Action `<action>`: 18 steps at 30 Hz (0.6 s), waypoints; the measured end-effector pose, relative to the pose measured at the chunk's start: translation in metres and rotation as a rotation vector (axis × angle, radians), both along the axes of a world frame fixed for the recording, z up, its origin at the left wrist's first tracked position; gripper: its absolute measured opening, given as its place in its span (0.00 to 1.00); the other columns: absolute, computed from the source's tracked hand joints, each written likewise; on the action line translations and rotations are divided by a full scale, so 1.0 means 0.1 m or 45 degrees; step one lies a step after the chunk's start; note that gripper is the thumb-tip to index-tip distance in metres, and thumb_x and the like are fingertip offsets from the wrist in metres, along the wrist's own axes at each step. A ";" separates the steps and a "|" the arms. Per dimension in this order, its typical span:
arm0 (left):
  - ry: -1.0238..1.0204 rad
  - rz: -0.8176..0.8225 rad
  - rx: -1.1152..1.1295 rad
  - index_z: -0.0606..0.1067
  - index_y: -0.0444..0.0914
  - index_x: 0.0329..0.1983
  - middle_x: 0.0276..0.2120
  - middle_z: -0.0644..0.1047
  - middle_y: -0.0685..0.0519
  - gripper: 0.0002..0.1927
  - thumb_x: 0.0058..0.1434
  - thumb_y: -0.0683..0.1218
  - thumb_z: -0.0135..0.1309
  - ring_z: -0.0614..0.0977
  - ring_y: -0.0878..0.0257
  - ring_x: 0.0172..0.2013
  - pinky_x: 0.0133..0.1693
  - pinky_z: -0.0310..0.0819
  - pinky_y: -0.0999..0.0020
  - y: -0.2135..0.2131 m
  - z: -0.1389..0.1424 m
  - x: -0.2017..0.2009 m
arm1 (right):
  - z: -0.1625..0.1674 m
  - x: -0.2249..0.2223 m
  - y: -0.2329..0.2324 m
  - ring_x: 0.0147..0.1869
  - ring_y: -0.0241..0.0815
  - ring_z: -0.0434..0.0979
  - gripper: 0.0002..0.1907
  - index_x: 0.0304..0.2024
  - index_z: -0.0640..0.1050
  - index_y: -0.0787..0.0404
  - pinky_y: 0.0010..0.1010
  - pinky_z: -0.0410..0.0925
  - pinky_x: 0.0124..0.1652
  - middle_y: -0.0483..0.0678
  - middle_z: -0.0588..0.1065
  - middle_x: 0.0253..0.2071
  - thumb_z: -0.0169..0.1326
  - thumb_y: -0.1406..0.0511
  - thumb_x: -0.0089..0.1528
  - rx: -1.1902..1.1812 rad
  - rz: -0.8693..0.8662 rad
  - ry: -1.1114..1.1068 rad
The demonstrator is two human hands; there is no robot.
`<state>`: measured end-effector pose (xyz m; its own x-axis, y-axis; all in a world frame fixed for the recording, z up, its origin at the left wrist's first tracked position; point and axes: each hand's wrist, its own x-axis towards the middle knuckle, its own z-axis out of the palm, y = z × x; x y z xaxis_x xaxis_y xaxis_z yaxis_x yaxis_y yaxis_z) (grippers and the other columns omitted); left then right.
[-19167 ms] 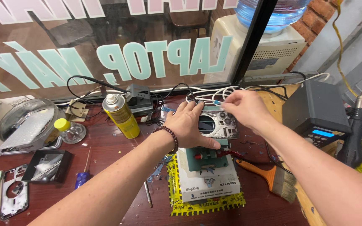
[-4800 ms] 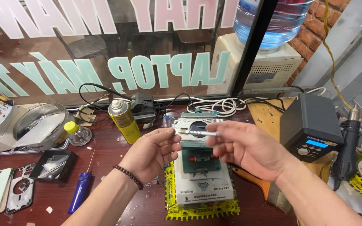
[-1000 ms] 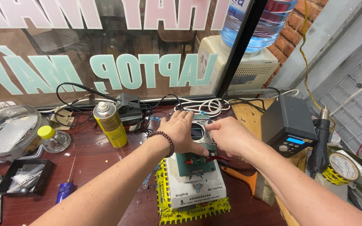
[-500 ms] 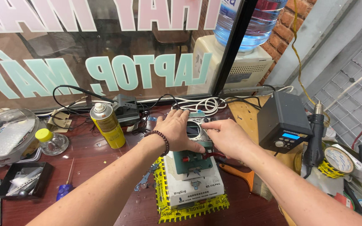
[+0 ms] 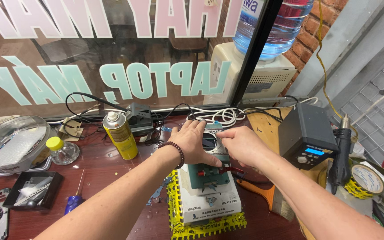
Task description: The person works on a phone midframe clamped in a repair fixture on the workbench. They use a screwdriver on the frame, scrape at its edges, wipe it with a tissue, spray it with an aerosol can, and reposition the frame in the fixture while continuing to work on it by hand.
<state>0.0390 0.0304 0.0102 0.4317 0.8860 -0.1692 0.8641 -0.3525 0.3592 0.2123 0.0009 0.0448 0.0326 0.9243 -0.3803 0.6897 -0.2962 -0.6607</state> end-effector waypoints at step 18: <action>-0.011 -0.006 0.060 0.55 0.34 0.73 0.69 0.62 0.45 0.73 0.30 0.75 0.71 0.56 0.51 0.72 0.66 0.52 0.43 -0.02 0.04 -0.01 | 0.07 0.23 -0.01 0.13 0.34 0.61 0.23 0.61 0.79 0.42 0.29 0.60 0.17 0.44 0.66 0.16 0.49 0.62 0.64 -0.092 0.155 0.030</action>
